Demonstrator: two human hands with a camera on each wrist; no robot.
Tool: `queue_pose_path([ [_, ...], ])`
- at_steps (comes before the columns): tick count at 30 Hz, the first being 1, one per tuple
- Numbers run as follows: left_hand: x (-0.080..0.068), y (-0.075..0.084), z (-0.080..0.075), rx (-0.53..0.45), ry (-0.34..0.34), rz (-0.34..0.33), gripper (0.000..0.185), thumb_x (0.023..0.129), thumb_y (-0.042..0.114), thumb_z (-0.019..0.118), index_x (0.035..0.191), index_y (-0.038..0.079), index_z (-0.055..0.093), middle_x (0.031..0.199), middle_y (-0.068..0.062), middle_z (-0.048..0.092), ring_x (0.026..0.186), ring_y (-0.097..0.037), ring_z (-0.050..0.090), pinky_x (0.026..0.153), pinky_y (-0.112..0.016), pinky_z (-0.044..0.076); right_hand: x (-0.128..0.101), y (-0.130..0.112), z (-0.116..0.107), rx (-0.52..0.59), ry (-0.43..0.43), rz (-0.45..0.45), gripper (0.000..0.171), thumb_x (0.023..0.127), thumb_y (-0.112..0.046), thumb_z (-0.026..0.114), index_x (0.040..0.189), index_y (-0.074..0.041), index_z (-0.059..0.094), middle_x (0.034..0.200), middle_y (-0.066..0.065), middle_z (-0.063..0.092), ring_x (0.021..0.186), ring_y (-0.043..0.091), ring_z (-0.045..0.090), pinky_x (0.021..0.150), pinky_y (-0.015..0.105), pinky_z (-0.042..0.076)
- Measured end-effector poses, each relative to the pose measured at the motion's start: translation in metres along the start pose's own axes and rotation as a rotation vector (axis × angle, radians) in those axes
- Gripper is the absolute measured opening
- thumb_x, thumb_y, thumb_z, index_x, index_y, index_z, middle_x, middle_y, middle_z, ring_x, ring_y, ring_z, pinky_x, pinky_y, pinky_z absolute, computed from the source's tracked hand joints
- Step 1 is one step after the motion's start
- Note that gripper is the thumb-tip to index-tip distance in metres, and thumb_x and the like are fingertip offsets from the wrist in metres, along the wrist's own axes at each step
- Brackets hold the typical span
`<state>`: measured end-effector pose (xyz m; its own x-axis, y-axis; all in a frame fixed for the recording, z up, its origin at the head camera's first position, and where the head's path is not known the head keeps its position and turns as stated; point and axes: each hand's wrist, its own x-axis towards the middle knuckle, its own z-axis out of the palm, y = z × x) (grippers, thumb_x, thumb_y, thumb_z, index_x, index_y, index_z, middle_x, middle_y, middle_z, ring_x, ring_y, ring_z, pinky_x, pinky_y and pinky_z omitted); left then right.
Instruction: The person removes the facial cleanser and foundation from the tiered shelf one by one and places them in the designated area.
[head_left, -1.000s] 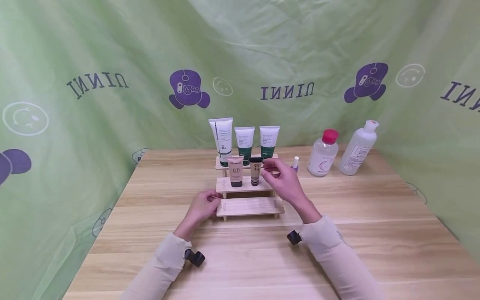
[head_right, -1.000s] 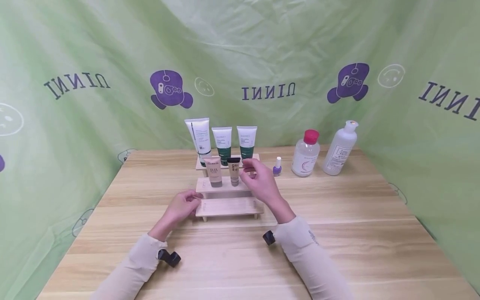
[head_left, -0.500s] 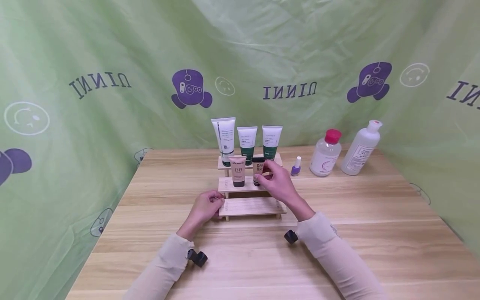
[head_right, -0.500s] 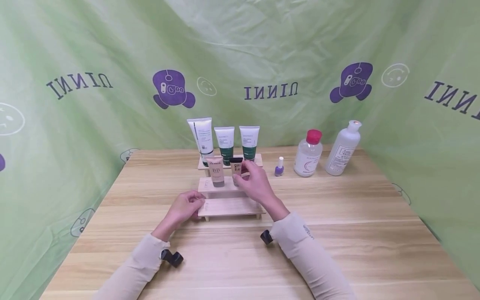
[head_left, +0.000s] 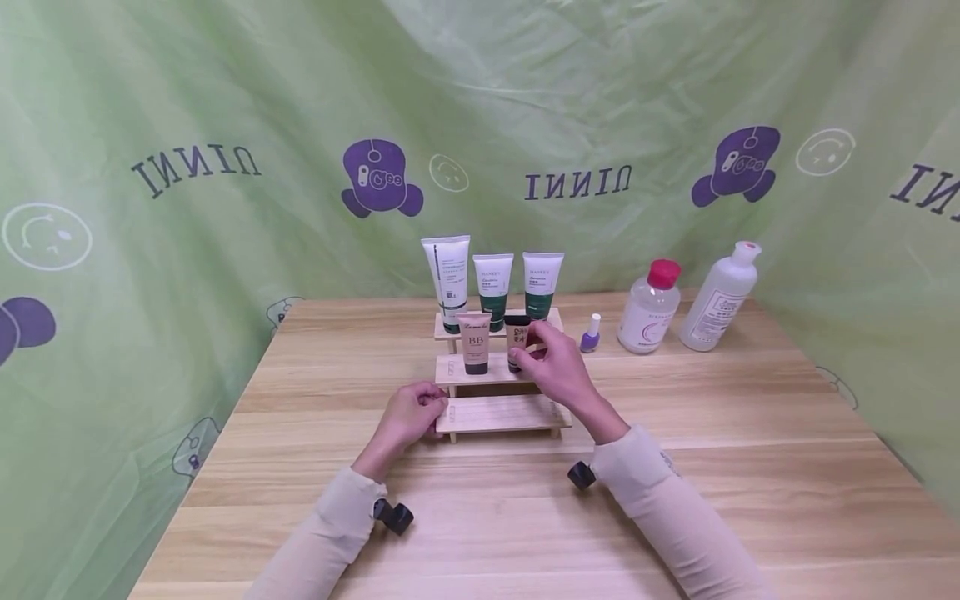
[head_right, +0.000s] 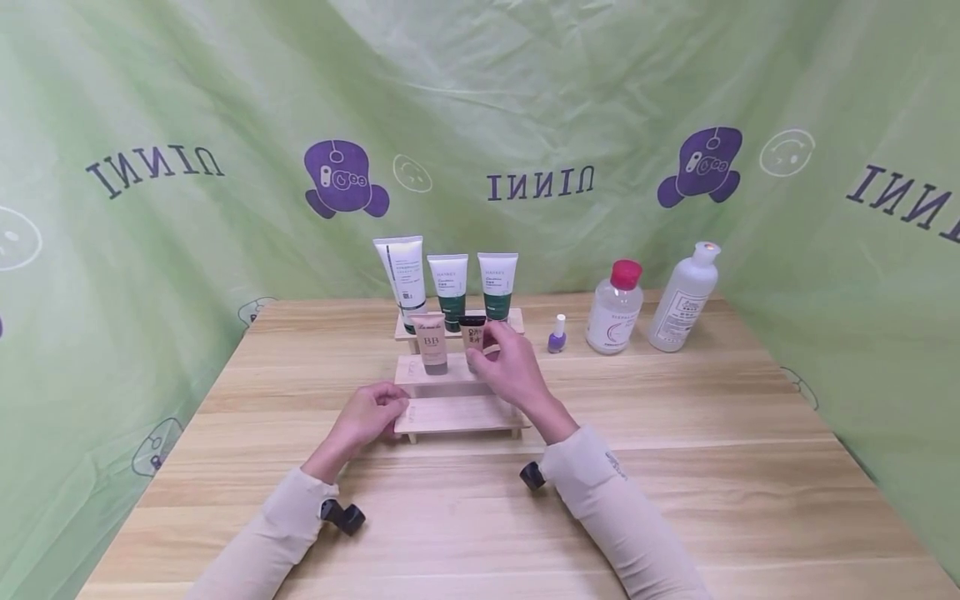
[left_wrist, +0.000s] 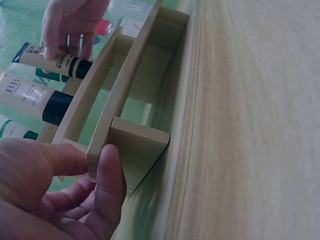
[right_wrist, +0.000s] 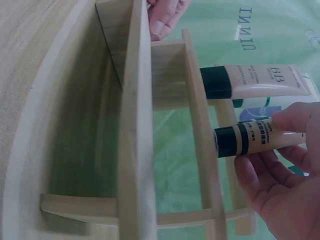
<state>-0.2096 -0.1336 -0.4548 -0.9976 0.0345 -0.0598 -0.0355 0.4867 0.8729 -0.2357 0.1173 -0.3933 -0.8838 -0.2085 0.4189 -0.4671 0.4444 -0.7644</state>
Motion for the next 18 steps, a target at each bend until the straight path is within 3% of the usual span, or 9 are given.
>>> queue_pose_path([
  [7, 0.0, 0.001, 0.001, 0.0, -0.008, -0.009, 0.01, 0.089, 0.01, 0.066, 0.096, 0.005, 0.069, 0.078, -0.006, 0.064, 0.055, -0.014, 0.057, 0.047, -0.025, 0.05, -0.006, -0.008, -0.015, -0.029, 0.02, -0.05, 0.022, 0.088, -0.011, 0.07, 0.105, 0.0, 0.062, 0.095, 0.014, 0.067, 0.085, 0.026, 0.064, 0.072, 0.035, 0.059],
  [18, 0.0, 0.002, 0.0, -0.015, -0.026, -0.025, 0.013, 0.091, 0.01, 0.064, 0.101, 0.003, 0.068, 0.08, -0.009, 0.065, 0.051, -0.016, 0.059, 0.047, -0.029, 0.054, -0.027, -0.012, -0.046, -0.069, 0.027, -0.04, 0.021, 0.086, -0.004, 0.067, 0.106, 0.001, 0.061, 0.094, 0.016, 0.067, 0.083, 0.026, 0.066, 0.069, 0.035, 0.06],
])
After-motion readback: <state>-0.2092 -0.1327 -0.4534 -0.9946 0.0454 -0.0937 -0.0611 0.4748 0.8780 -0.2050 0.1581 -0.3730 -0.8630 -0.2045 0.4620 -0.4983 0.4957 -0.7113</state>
